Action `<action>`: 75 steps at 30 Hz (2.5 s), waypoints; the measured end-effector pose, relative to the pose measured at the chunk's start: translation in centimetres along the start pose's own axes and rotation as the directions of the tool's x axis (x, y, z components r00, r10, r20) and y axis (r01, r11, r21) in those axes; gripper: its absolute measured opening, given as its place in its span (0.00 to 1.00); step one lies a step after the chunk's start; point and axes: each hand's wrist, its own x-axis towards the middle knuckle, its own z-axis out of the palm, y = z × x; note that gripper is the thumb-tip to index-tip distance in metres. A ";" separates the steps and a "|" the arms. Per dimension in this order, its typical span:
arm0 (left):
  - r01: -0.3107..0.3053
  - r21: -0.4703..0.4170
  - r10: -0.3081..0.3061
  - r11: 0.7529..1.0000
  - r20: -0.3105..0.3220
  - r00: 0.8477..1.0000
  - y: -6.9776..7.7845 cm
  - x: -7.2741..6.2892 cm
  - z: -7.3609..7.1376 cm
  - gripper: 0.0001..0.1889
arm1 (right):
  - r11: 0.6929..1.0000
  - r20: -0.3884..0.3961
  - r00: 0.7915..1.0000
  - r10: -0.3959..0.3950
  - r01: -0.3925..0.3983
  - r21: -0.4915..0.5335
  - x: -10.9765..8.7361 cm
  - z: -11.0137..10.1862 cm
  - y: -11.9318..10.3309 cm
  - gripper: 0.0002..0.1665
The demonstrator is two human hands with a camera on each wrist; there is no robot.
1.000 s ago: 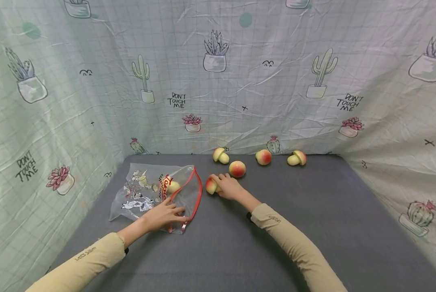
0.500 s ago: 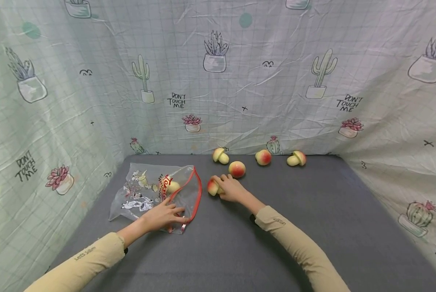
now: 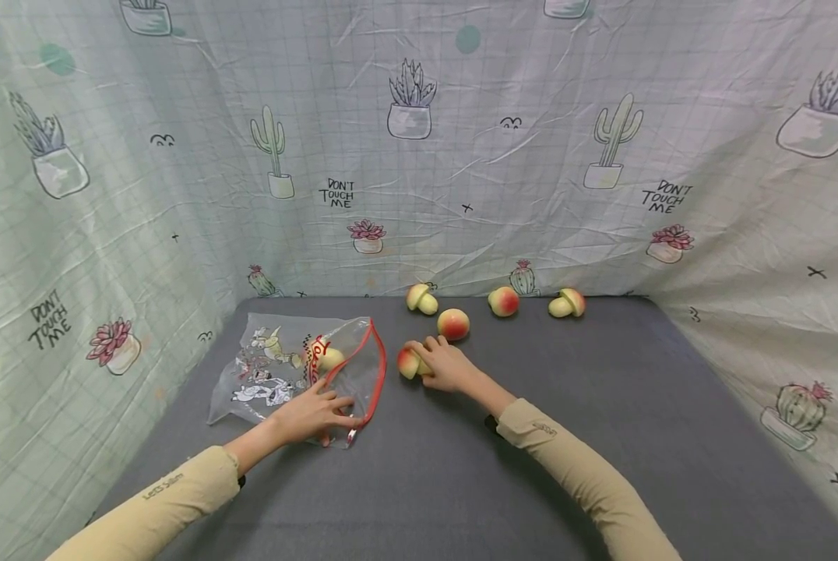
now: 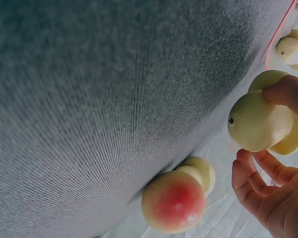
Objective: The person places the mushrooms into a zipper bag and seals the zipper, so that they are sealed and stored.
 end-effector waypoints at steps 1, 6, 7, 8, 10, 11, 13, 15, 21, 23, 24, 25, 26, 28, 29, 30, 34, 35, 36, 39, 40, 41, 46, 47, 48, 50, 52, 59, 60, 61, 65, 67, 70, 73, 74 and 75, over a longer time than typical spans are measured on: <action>-0.001 0.003 0.001 1.000 -0.002 1.000 0.0 0.0 0.0 0.33 | 1.000 -0.005 1.000 -0.006 0.006 0.004 -0.1 0.0 0.0 0.34; 0.000 0.023 0.000 1.000 -0.008 1.000 0.0 -0.1 0.1 0.34 | 0.999 -0.042 0.999 -0.034 0.034 0.011 -0.3 -0.1 -0.3 0.34; 0.000 0.025 0.000 1.000 -0.010 1.000 0.0 -0.1 0.1 0.34 | 0.999 -0.046 0.998 -0.037 0.038 0.021 -0.3 -0.1 -0.4 0.34; 0.000 0.028 0.001 1.000 -0.011 1.000 0.0 -0.1 0.1 0.34 | 0.999 -0.051 0.998 -0.040 0.041 0.034 -0.4 -0.2 -0.5 0.34; -0.001 0.031 0.001 1.000 -0.013 1.000 0.1 -0.1 0.1 0.34 | 0.997 -0.058 0.997 -0.043 0.047 0.066 -0.4 -0.3 -0.7 0.34; 0.000 0.034 0.001 0.999 -0.013 1.000 0.1 -0.1 0.1 0.34 | 0.996 -0.059 0.997 -0.042 0.047 0.076 -0.4 -0.3 -0.8 0.34; 0.003 0.042 -0.003 0.999 -0.007 1.000 0.1 -0.1 0.1 0.35 | 0.994 -0.065 0.997 -0.039 0.045 0.099 -0.5 -0.4 -1.1 0.34; 0.008 0.052 -0.008 0.999 0.004 1.000 0.2 -0.1 0.0 0.35 | 0.992 -0.069 0.997 -0.033 0.041 0.117 -0.5 -0.4 -1.4 0.34; 0.013 0.058 -0.015 0.998 0.037 0.999 0.3 0.0 -0.2 0.37 | 0.986 -0.111 0.994 0.009 0.010 0.168 -0.5 -0.5 -2.6 0.34; 0.013 0.053 -0.015 0.999 0.040 0.999 0.3 0.0 -0.3 0.37 | 0.983 -0.134 0.990 0.031 -0.006 0.182 -0.4 -0.5 -2.9 0.34; 0.014 0.052 -0.016 0.999 0.041 0.999 0.3 0.0 -0.3 0.37 | 0.981 -0.146 0.988 0.042 -0.013 0.195 -0.4 -0.4 -3.1 0.34; 0.014 0.051 -0.016 0.999 0.041 0.999 0.3 0.0 -0.3 0.37 | 0.979 -0.155 0.986 0.054 -0.022 0.204 -0.4 -0.4 -3.3 0.34; 0.014 0.051 -0.016 0.999 0.041 0.999 0.3 -0.1 -0.3 0.37 | 0.978 -0.161 0.985 0.066 -0.031 0.208 -0.3 -0.3 -3.4 0.34; 0.014 0.050 -0.017 0.999 0.042 0.999 0.3 -0.1 -0.3 0.38 | 0.976 -0.166 0.982 0.091 -0.054 0.213 -0.2 -0.2 -3.8 0.34; 0.015 0.051 -0.017 0.999 0.042 0.999 0.3 -0.1 -0.3 0.38 | 0.975 -0.165 0.981 0.101 -0.065 0.214 -0.1 -0.1 -3.9 0.34; 0.015 0.051 -0.018 0.999 0.042 0.999 0.3 -0.1 -0.2 0.38 | 0.973 -0.163 0.980 0.111 -0.074 0.220 -0.1 -0.1 -4.1 0.34; 0.017 0.056 -0.019 0.998 0.040 0.999 0.4 -0.1 -0.2 0.38 | 0.966 -0.151 0.981 0.125 -0.085 0.244 0.2 0.1 -4.8 0.34; 0.018 0.062 -0.020 0.998 0.040 0.999 0.4 -0.1 -0.2 0.38 | 0.966 -0.149 0.981 0.123 -0.084 0.244 0.2 0.2 -4.9 0.34; 0.019 0.068 -0.022 0.997 0.042 0.999 0.4 -0.1 -0.3 0.39 | 0.966 -0.149 0.981 0.121 -0.081 0.246 0.3 0.2 -5.1 0.34; 0.027 0.090 -0.031 0.996 0.049 0.998 0.4 -0.1 -0.3 0.39 | 0.968 -0.148 0.982 0.115 -0.077 0.238 0.5 0.4 -5.5 0.35; 0.029 0.096 -0.035 0.995 0.055 0.998 0.4 -0.1 -0.3 0.40 | 0.970 -0.149 0.982 0.116 -0.080 0.231 0.6 0.4 -5.7 0.35; 0.032 0.100 -0.038 0.995 0.060 0.997 0.5 -0.1 -0.3 0.40 | 0.970 -0.149 0.982 0.116 -0.079 0.229 0.7 0.4 -5.8 0.35; 0.043 0.085 -0.049 0.995 0.076 0.996 0.5 -0.1 -0.3 0.40 | 0.971 -0.149 0.983 0.108 -0.072 0.230 1.0 0.5 -6.4 0.34; 0.045 0.081 -0.051 0.996 0.076 0.996 0.5 -0.1 -0.3 0.40 | 0.972 -0.146 0.984 0.106 -0.071 0.225 1.0 0.5 -6.5 0.34; 0.046 0.080 -0.052 0.996 0.077 0.996 0.5 -0.2 -0.3 0.40 | 0.973 -0.144 0.984 0.104 -0.070 0.221 1.1 0.5 -6.6 0.33; 0.048 0.080 -0.054 0.996 0.077 0.996 0.5 -0.2 -0.2 0.40 | 0.975 -0.143 0.985 0.101 -0.069 0.209 1.2 0.5 -6.8 0.33; 0.050 0.080 -0.056 0.996 0.078 0.995 0.6 -0.2 -0.2 0.40 | 0.977 -0.140 0.985 0.100 -0.071 0.202 1.3 0.5 -6.9 0.33; 0.050 0.083 -0.057 0.995 0.074 0.996 0.5 -0.2 -0.1 0.40 | 0.980 -0.103 0.990 0.100 -0.080 0.184 1.8 0.8 -7.3 0.34; 0.051 0.083 -0.057 0.995 0.073 0.996 0.5 -0.2 -0.1 0.40 | 0.980 -0.099 0.990 0.102 -0.083 0.181 1.8 0.8 -7.3 0.34; 0.051 0.082 -0.057 0.995 0.072 0.996 0.5 -0.2 -0.1 0.40 | 0.980 -0.096 0.990 0.102 -0.084 0.179 1.9 0.8 -7.4 0.34; 0.049 0.075 -0.055 0.996 0.067 0.996 0.5 -0.2 -0.1 0.40 | 0.980 -0.082 0.991 0.102 -0.087 0.178 2.0 0.6 -7.7 0.34; 0.048 0.077 -0.053 0.996 0.065 0.996 0.5 -0.2 -0.1 0.40 | 0.980 -0.076 0.992 0.102 -0.087 0.180 2.1 0.4 -7.8 0.33; 0.047 0.079 -0.053 0.996 0.065 0.997 0.5 -0.2 0.0 0.40 | 0.980 -0.069 0.993 0.100 -0.086 0.180 2.2 0.3 -7.9 0.33; 0.048 0.081 -0.054 0.996 0.067 0.996 0.5 -0.2 0.0 0.40 | 0.981 -0.060 0.994 0.095 -0.083 0.173 2.3 0.2 -8.0 0.33; 0.049 0.081 -0.054 0.996 0.068 0.996 0.5 -0.2 0.0 0.40 | 0.982 -0.057 0.994 0.093 -0.082 0.169 2.4 0.2 -8.1 0.33; 0.049 0.081 -0.055 0.995 0.070 0.996 0.5 -0.2 0.0 0.40 | 0.983 -0.056 0.994 0.091 -0.081 0.167 2.4 0.2 -8.1 0.33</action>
